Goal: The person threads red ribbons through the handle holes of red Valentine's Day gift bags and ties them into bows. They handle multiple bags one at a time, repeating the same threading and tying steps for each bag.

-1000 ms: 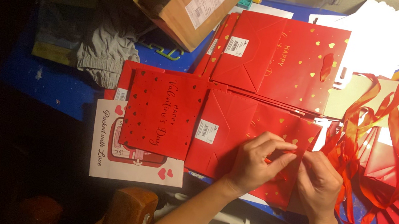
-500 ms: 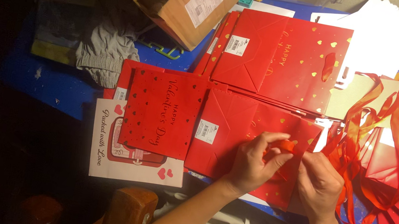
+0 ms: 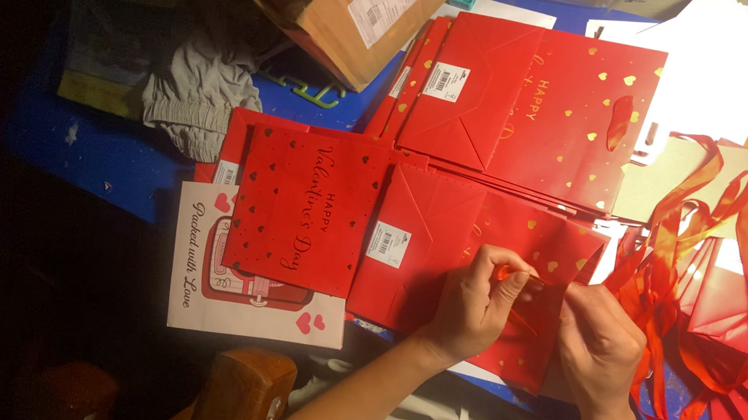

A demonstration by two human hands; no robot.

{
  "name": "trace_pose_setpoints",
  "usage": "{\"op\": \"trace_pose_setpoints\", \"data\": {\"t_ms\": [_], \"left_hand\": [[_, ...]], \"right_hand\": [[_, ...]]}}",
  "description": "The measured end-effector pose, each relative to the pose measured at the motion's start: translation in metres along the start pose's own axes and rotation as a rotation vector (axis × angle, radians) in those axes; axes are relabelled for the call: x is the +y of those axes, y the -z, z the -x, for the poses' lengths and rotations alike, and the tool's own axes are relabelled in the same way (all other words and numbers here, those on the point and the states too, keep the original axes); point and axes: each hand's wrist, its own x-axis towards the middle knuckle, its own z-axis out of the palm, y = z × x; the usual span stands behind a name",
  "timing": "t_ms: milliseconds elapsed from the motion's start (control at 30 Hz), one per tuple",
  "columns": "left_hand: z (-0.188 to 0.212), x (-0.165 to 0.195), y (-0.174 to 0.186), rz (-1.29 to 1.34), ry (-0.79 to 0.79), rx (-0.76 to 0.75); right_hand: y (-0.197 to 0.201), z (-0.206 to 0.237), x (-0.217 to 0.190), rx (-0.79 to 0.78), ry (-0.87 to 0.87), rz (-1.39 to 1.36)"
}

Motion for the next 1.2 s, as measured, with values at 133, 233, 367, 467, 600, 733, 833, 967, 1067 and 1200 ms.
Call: {"op": "trace_pose_setpoints", "data": {"t_ms": [133, 233, 367, 467, 600, 733, 833, 967, 1067, 1200], "left_hand": [[-0.001, 0.008, 0.002, -0.056, -0.166, 0.060], [-0.008, 0.019, 0.002, -0.140, -0.227, 0.067], [-0.013, 0.033, 0.002, -0.451, -0.409, 0.093], [-0.015, 0.035, 0.002, -0.463, -0.415, 0.088], [-0.013, 0.027, 0.003, -0.382, -0.327, 0.056], [-0.011, 0.016, 0.002, -0.260, -0.273, 0.078], [-0.009, 0.016, 0.004, 0.023, -0.065, 0.058], [-0.010, 0.025, 0.006, -0.108, -0.183, 0.064], [-0.014, 0.031, 0.005, -0.314, -0.325, 0.061], [-0.014, 0.030, 0.005, -0.389, -0.308, 0.043]], "right_hand": [[0.001, -0.001, -0.003, 0.004, -0.009, -0.003], [0.002, 0.000, -0.002, -0.002, -0.005, -0.011], [0.001, 0.001, 0.002, -0.005, -0.003, -0.024], [0.001, 0.001, 0.004, -0.007, 0.015, -0.003], [0.001, 0.001, 0.003, -0.001, 0.011, 0.019], [0.001, 0.000, 0.001, -0.001, 0.009, 0.014], [0.001, 0.000, 0.000, 0.002, -0.004, 0.010], [0.001, 0.000, 0.001, 0.001, -0.012, 0.001], [0.000, 0.000, 0.002, 0.003, 0.023, -0.008], [0.001, -0.001, 0.002, 0.001, 0.009, 0.006]]}}
